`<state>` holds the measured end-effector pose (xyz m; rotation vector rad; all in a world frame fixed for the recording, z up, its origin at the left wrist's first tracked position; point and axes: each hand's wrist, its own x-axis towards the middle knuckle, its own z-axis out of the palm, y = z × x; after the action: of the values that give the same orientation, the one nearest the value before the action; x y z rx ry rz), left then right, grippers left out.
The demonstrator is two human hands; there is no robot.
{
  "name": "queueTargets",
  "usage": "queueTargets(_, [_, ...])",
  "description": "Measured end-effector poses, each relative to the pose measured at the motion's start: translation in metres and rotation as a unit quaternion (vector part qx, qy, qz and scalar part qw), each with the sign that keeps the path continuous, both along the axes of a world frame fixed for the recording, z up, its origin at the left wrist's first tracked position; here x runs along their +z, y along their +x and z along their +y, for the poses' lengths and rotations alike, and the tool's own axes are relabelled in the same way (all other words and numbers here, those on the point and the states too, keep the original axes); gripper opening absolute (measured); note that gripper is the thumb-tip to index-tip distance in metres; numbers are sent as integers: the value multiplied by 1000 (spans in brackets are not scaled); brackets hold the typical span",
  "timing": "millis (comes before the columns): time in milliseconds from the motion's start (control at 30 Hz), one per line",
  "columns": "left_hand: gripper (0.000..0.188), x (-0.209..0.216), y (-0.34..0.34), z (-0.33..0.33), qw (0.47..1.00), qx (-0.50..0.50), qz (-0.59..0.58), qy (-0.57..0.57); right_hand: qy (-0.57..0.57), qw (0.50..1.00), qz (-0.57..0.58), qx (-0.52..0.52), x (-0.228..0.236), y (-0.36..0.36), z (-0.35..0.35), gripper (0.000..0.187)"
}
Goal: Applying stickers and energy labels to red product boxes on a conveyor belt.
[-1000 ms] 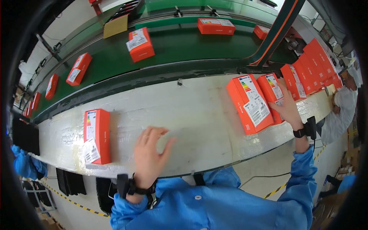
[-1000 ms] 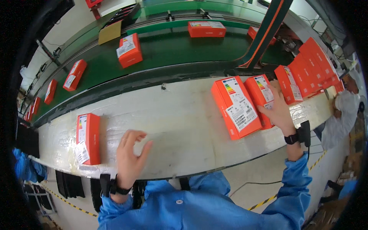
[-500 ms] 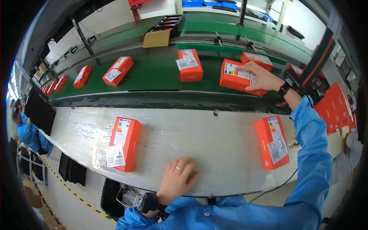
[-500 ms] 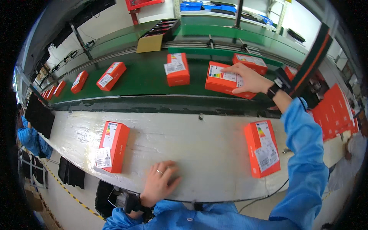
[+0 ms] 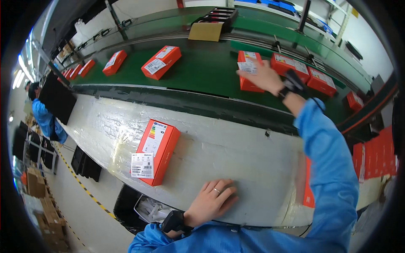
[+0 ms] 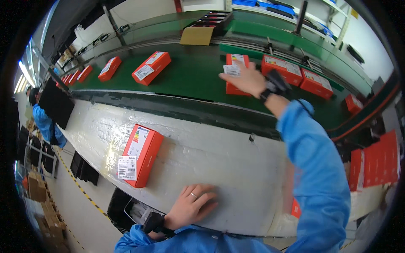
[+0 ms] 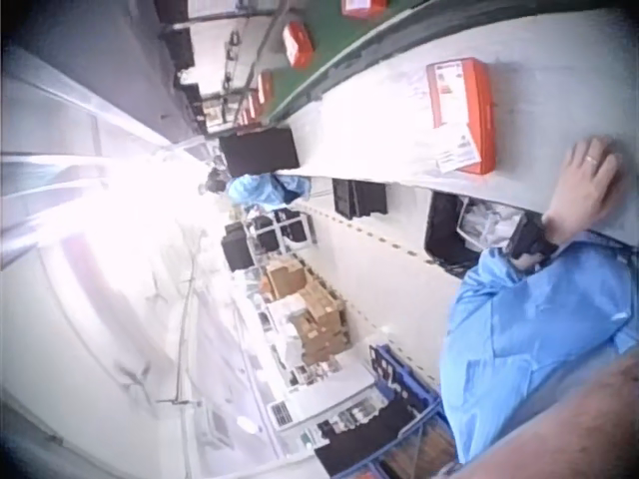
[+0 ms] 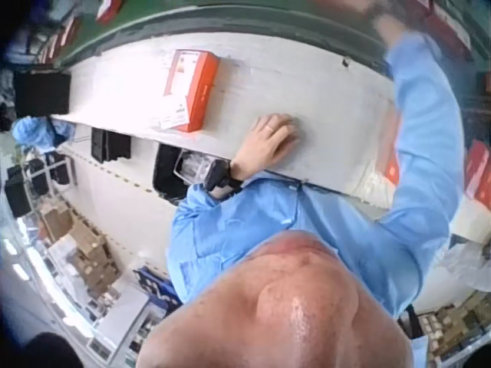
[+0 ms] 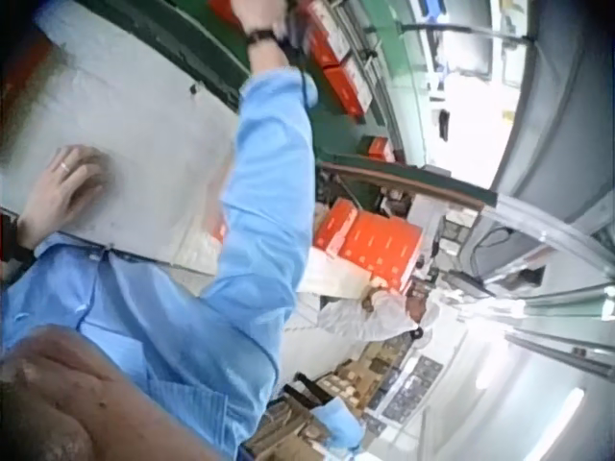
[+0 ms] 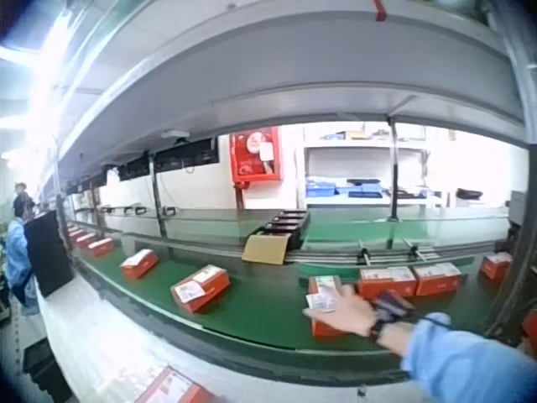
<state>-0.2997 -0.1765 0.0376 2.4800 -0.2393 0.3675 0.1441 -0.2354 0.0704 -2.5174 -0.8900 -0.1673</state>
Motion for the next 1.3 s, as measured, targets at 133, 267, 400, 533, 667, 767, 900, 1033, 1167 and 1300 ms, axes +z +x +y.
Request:
queueTargets(133, [28, -1, 1, 1, 1000, -5, -20, 10, -89, 986, -64, -124, -3, -30, 47, 91])
queueTargets(267, [30, -2, -4, 1, 996, 49, -32, -72, -107, 985, 52, -124, 34, -77, 16, 85])
queueTargets(400, [39, 0, -10, -13, 962, 119, -52, -241, -94, 993, -60, -25, 34, -235, -62, 68])
queueTargets(533, [49, -1, -11, -39, 841, 67, -27, -536, 20, 994, -104, 13, -2, -380, -121, 67])
queueTargets(667, [51, 1, -22, -48, 921, 65, -55, -379, 159, 985, 58, -29, -16, -408, -153, 56])
queueTargets(767, [60, 10, -26, -41, 932, 75, -52, -351, 332, 905, 263, -31, -10, -388, -166, 54])
queueTargets(900, [73, 27, -20, -33, 974, 98, -33, -201, 475, 803, 356, -53, -1, -385, -169, 53])
queueTargets(1033, [54, 43, -11, -35, 847, -32, 66, -526, 522, 797, 299, 49, 7, -399, -162, 54])
queueTargets(1167, [20, 54, -11, -27, 809, -19, 154, -566, 487, 777, 382, 118, 18, -393, -163, 43])
queueTargets(1300, [21, 60, -15, -17, 861, -30, 216, -460, 428, 763, 471, 108, 22, -377, -177, 18])
